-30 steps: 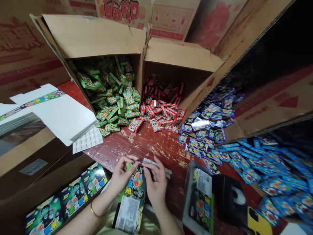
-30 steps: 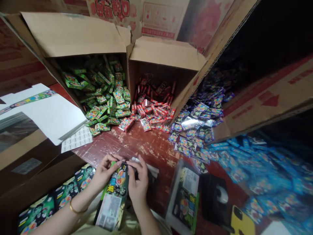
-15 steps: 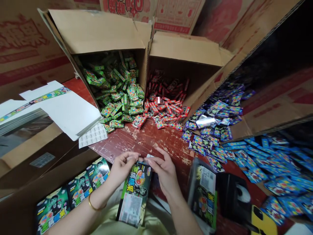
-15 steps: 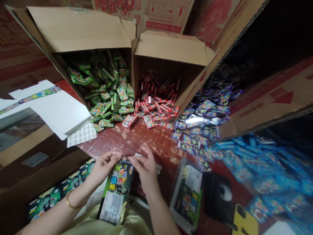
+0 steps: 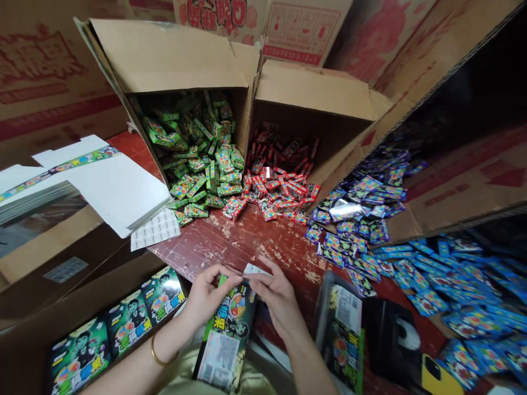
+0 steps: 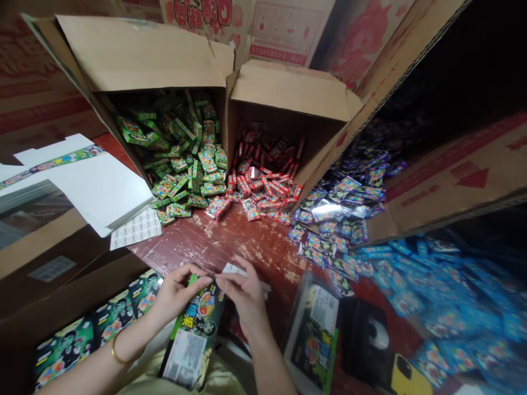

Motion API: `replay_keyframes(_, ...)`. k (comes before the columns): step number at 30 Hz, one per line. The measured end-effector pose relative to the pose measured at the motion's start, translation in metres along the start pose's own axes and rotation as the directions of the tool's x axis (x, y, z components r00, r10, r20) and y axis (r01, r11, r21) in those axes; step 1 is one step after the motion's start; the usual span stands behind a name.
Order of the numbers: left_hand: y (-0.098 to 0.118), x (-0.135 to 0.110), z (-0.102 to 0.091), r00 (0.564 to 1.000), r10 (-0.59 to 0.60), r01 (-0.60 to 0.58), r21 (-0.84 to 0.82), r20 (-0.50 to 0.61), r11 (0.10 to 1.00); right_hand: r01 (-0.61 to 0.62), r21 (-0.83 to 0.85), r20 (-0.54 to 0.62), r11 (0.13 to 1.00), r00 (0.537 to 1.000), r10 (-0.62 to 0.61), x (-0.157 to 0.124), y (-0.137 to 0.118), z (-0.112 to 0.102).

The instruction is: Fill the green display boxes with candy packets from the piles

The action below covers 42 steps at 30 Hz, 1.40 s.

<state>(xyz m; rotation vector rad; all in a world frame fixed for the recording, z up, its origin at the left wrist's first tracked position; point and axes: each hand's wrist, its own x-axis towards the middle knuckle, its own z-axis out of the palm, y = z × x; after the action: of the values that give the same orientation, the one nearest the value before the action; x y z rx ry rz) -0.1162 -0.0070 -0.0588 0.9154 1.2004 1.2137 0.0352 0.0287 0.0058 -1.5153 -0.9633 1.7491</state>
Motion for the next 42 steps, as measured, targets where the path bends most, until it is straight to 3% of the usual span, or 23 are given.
replay_keyframes(5, -0.004, 0.0, 0.004, 1.0, 0.03, -0.029, -0.059, 0.007, 0.998, -0.017, 0.034, -0.06, 0.999, 0.998, 0.019, 0.0, -0.001, 0.003)
replay_keyframes(7, -0.004, 0.001, 0.006, 0.999, 0.036, -0.036, -0.093, 0.0, 0.995, 0.071, -0.093, -0.098, 0.993, 0.992, -0.081, -0.003, 0.006, 0.004)
replay_keyframes(8, -0.005, 0.002, 0.007, 0.999, 0.034, -0.034, -0.107, 0.003, 0.994, 0.163, -0.22, -0.097, 0.962, 0.977, -0.188, -0.006, 0.012, 0.004)
replay_keyframes(10, -0.005, 0.004, 0.007, 0.999, 0.024, -0.018, -0.13, 0.045, 0.991, 0.357, -0.473, -0.015, 0.805, 0.911, -0.413, -0.009, 0.027, 0.0)
replay_keyframes(12, -0.007, 0.005, 0.007, 0.992, -0.018, 0.035, -0.141, 0.121, 0.989, 0.45, -0.592, 0.083, 0.669, 0.859, -0.505, -0.008, 0.039, -0.008)
replay_keyframes(13, -0.008, 0.006, 0.007, 0.986, -0.051, 0.076, -0.155, 0.161, 0.985, 0.457, -0.603, 0.101, 0.654, 0.857, -0.505, -0.005, 0.041, -0.013)
replay_keyframes(15, -0.01, 0.007, 0.006, 0.972, -0.116, 0.156, -0.193, 0.203, 0.969, 0.423, -0.578, 0.056, 0.698, 0.874, -0.483, 0.003, 0.036, -0.02)
replay_keyframes(18, -0.013, 0.009, 0.007, 0.975, -0.115, 0.147, -0.161, 0.19, 0.976, 0.446, -0.481, 0.02, 0.755, 0.866, -0.499, 0.015, 0.007, -0.02)
replay_keyframes(20, -0.014, 0.01, 0.009, 0.98, -0.089, 0.111, -0.117, 0.18, 0.987, 0.421, -0.386, 0.07, 0.821, 0.901, -0.429, 0.021, -0.014, -0.015)
replay_keyframes(23, -0.019, 0.011, 0.011, 0.984, -0.075, 0.093, -0.109, 0.16, 0.99, 0.235, -0.354, 0.161, 0.905, 0.969, -0.189, 0.029, -0.031, -0.009)
replay_keyframes(27, -0.024, 0.012, 0.01, 0.987, -0.047, 0.065, -0.117, 0.154, 0.991, 0.164, -0.529, 0.241, 0.833, 0.97, -0.038, 0.035, -0.028, -0.007)
replay_keyframes(30, -0.022, 0.011, 0.008, 0.989, -0.038, 0.056, -0.121, 0.145, 0.991, 0.218, -0.655, 0.25, 0.724, 0.966, -0.065, 0.035, -0.027, -0.004)
replay_keyframes(32, -0.02, 0.009, 0.009, 0.991, -0.04, 0.054, -0.109, 0.126, 0.993, 0.221, -0.641, 0.255, 0.735, 0.965, -0.068, 0.035, -0.029, -0.001)
replay_keyframes(34, -0.019, 0.006, 0.012, 0.994, -0.015, 0.024, -0.078, 0.105, 0.997, 0.107, -0.499, 0.222, 0.86, 0.975, 0.008, 0.036, -0.029, 0.0)
replay_keyframes(36, -0.016, 0.002, 0.016, 0.994, 0.02, -0.015, -0.053, 0.107, 0.998, -0.132, -0.249, 0.214, 0.959, 0.959, 0.187, 0.039, -0.025, -0.001)
replay_keyframes(39, 0.001, 0.004, 0.017, 0.998, -0.017, 0.024, -0.109, 0.065, 0.994, -0.416, 0.056, 0.225, 0.908, 0.891, 0.394, 0.042, -0.02, 0.0)
replay_keyframes(42, 0.033, 0.016, 0.006, 0.986, -0.11, 0.091, -0.155, -0.123, 0.984, -0.381, 0.218, 0.076, 0.899, 0.925, 0.373, 0.033, -0.03, 0.01)
